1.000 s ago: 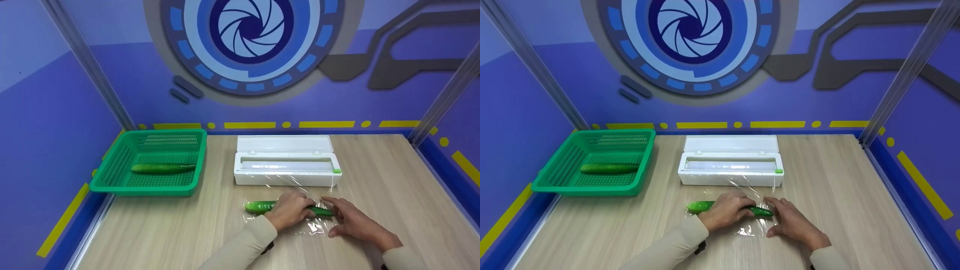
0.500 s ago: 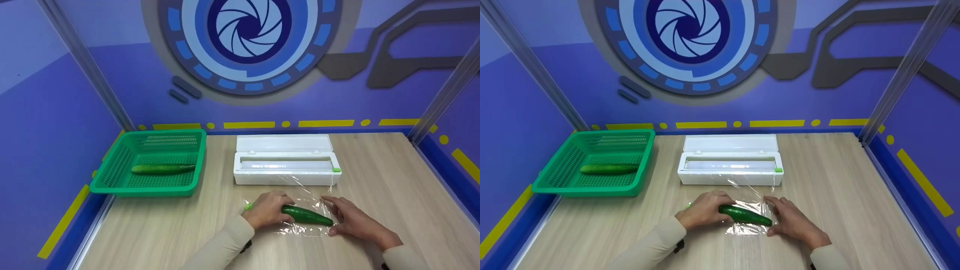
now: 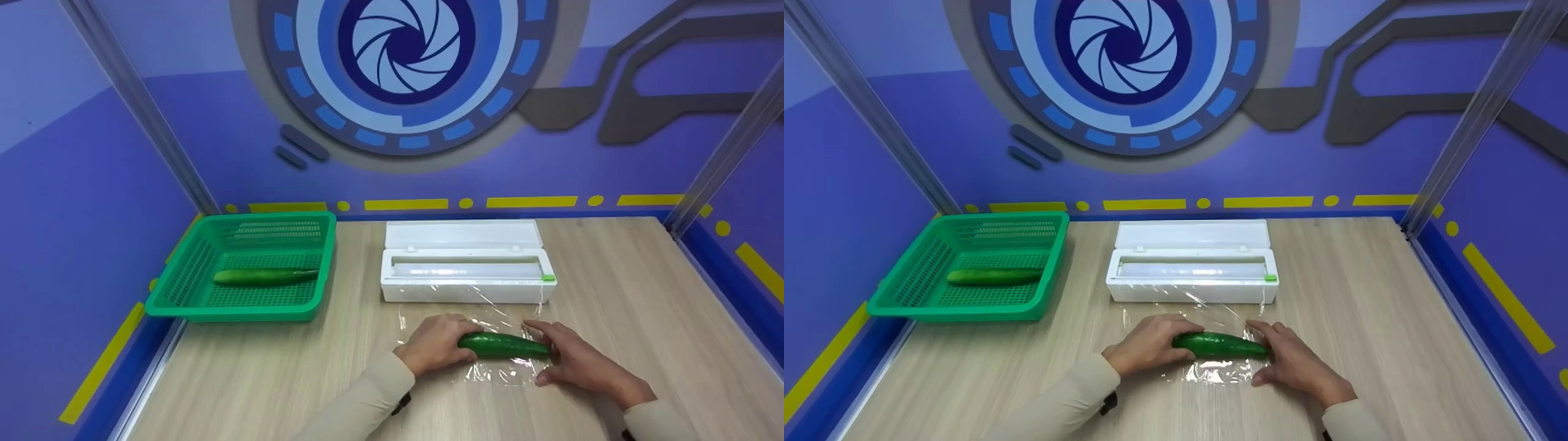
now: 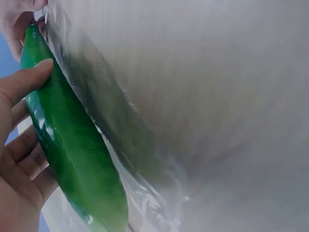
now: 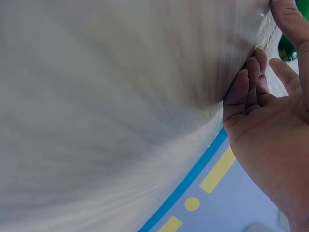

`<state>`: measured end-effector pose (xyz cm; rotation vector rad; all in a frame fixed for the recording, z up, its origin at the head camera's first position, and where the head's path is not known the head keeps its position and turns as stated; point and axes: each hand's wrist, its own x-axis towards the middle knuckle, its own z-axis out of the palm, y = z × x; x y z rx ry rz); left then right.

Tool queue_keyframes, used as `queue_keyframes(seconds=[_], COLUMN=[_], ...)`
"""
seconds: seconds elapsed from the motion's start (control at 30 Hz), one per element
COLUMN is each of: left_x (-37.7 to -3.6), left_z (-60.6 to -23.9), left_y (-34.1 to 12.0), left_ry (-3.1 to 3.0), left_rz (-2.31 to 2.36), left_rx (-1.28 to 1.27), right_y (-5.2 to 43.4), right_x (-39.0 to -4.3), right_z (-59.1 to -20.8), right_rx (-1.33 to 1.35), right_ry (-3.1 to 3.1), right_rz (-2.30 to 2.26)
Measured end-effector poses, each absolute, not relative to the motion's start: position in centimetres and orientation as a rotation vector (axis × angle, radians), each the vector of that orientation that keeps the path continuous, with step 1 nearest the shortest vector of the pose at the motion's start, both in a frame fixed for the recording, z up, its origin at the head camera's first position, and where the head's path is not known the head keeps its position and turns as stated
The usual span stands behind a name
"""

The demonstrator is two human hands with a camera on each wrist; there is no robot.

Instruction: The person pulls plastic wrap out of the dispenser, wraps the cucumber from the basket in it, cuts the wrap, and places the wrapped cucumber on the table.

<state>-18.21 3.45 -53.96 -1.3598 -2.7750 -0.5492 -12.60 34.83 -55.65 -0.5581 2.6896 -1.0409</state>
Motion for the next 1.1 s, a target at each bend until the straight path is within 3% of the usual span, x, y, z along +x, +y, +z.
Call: queue_keyframes(seconds=[1.1], left_x=[-18.3], left_z=[-53.9], left_y=[4.0], left_ry=[-2.845], left_rz=[-0.525], left_rx=[-1.313], right_y=[36.6], right_x=[-9.9], right_z=[-56.0], right_rx=[-0.541], right_ry=[2.706], right_rz=[-1.350])
